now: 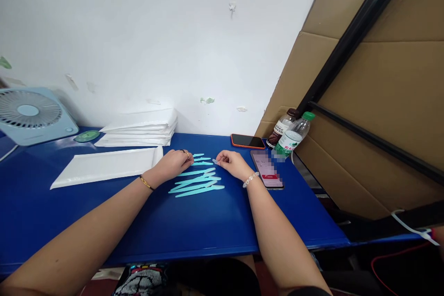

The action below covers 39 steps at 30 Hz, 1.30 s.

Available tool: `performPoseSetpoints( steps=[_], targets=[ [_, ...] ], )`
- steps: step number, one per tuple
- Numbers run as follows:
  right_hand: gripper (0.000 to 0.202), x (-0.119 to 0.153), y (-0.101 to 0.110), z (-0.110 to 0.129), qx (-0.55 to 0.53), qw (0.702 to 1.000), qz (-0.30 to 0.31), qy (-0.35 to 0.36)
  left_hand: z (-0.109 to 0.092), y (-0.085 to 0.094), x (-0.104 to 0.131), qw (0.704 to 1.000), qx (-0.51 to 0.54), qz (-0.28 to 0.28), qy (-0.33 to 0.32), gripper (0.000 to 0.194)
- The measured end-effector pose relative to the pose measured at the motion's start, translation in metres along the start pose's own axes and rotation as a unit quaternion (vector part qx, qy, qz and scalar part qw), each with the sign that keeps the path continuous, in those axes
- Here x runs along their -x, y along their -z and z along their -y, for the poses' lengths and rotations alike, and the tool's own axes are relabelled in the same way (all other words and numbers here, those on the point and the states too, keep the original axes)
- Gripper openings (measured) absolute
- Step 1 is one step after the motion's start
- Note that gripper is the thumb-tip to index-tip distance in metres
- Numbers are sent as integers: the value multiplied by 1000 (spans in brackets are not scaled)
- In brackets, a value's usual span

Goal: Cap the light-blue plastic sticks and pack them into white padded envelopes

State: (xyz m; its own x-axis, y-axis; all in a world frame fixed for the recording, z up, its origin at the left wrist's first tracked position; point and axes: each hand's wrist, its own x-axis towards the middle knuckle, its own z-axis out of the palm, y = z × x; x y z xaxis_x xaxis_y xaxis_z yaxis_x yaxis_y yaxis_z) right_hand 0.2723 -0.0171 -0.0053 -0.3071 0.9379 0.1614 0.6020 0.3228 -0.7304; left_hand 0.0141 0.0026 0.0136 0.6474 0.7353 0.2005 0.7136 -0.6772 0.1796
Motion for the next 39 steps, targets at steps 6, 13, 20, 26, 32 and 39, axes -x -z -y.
performPoseSetpoints(
  steps=[6,13,20,26,32,39],
  targets=[
    [16,1,-3,9,-19,999,28,-4,-1,-2,0,1000,21,-8,-10,26],
    [19,3,-1,18,-39,995,88,-13,-11,2,1,995,88,33,-22,28],
    [12,-3,4,-3,202,970,-127,-46,-1,-7,0,996,-51,-39,64,18],
    [11,-14,-13,-4,265,956,-119,-46,2,-12,-2,996,-41,-13,82,11],
    [2,-11,-12,-4,188,979,-77,-34,1,-9,-3,994,-13,-1,104,11],
    [3,-7,-7,2,123,991,-38,-41,0,-8,-4,994,-6,9,106,14]
  ],
)
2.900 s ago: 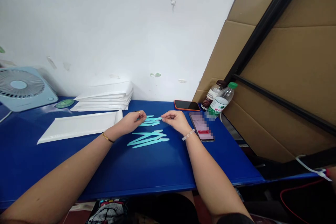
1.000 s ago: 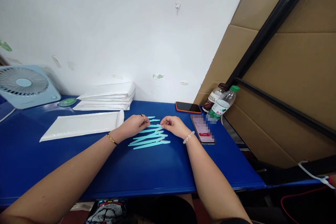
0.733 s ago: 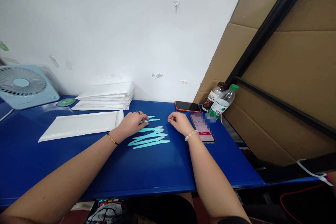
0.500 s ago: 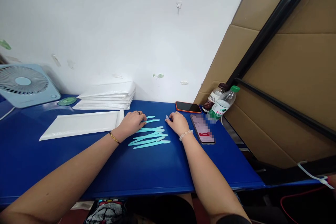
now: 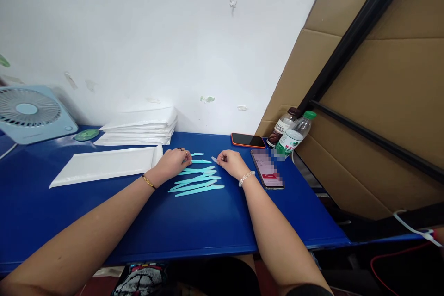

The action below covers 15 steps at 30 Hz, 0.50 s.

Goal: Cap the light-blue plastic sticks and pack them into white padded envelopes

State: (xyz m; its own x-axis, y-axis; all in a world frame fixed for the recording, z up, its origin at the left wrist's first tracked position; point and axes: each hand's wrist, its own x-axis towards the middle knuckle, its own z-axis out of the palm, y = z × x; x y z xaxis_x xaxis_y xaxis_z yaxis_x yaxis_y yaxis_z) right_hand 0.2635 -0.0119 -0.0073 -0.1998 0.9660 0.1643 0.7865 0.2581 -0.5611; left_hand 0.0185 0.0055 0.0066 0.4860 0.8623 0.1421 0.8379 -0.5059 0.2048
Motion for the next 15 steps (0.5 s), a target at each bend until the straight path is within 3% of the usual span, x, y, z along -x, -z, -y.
performPoseSetpoints(
  steps=[8,15],
  targets=[
    [10,0,-1,-3,-67,998,13,3,3,-1,-1,1000,3,-2,-3,14],
    [9,2,-4,6,-51,998,15,40,1,0,0,1000,13,9,-12,16]
  ],
)
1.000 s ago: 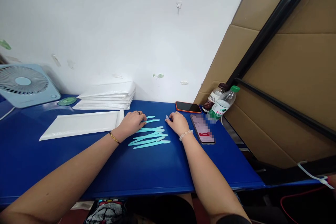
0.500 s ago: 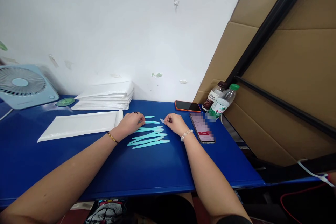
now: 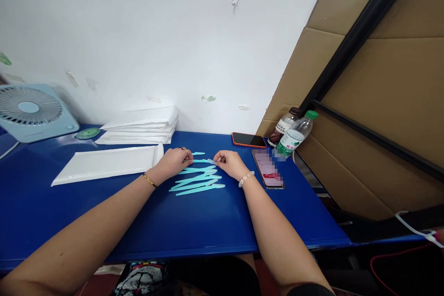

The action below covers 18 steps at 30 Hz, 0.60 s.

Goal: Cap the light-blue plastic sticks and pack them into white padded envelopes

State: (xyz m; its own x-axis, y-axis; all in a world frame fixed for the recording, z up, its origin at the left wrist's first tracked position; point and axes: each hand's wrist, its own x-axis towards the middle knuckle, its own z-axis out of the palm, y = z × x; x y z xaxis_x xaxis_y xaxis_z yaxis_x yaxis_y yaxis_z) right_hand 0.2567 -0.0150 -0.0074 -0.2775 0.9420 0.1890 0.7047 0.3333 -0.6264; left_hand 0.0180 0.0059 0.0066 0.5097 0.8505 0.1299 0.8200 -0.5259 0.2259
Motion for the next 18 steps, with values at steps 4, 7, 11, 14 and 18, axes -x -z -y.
performPoseSetpoints(
  steps=[4,7,11,14,18],
  targets=[
    [9,1,1,3,24,1000,4,9,0,1,1,1000,-9,-2,-4,17],
    [7,1,3,-2,41,999,1,-7,3,3,1,1000,-20,-7,6,16],
    [8,1,6,-9,69,998,-5,-7,6,5,1,1000,-12,-2,15,14],
    [10,1,6,-8,101,995,-16,11,6,5,1,1000,-4,-2,11,14],
    [11,1,2,-1,127,991,-23,32,6,4,1,1000,7,-7,4,16]
  ],
)
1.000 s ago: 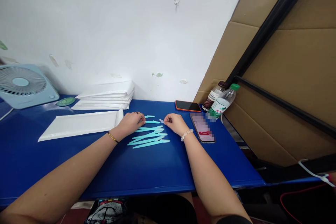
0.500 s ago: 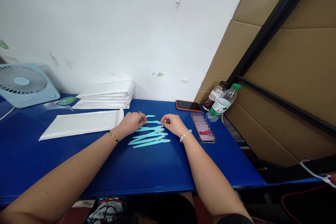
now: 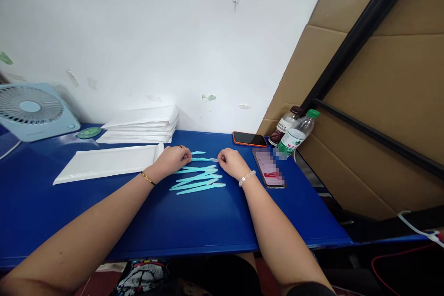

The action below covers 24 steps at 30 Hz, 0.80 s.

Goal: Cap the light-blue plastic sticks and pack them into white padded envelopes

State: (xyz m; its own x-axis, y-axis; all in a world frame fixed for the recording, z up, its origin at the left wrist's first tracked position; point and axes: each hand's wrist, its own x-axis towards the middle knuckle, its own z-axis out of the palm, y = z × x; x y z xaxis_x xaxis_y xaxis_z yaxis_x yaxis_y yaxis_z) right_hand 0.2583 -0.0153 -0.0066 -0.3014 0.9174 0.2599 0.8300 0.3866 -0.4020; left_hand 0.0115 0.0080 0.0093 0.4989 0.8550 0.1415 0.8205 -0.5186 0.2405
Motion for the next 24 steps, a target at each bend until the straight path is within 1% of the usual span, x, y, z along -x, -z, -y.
performPoseSetpoints(
  steps=[6,8,12,15,20,24],
  targets=[
    [11,0,-3,14,-24,999,9,21,-5,0,0,1000,24,4,-18,17],
    [11,1,0,13,-25,999,7,20,-5,1,0,1000,17,1,-16,17],
    [11,3,7,5,-4,1000,-12,0,-1,4,0,1000,21,2,-4,17],
    [11,3,8,1,8,1000,-16,-8,0,5,-1,1000,29,6,1,16],
    [11,2,5,6,4,1000,-8,1,-2,4,0,999,35,4,-2,16],
    [10,2,3,13,-23,1000,-14,13,-7,4,0,998,64,7,-12,16]
  ],
)
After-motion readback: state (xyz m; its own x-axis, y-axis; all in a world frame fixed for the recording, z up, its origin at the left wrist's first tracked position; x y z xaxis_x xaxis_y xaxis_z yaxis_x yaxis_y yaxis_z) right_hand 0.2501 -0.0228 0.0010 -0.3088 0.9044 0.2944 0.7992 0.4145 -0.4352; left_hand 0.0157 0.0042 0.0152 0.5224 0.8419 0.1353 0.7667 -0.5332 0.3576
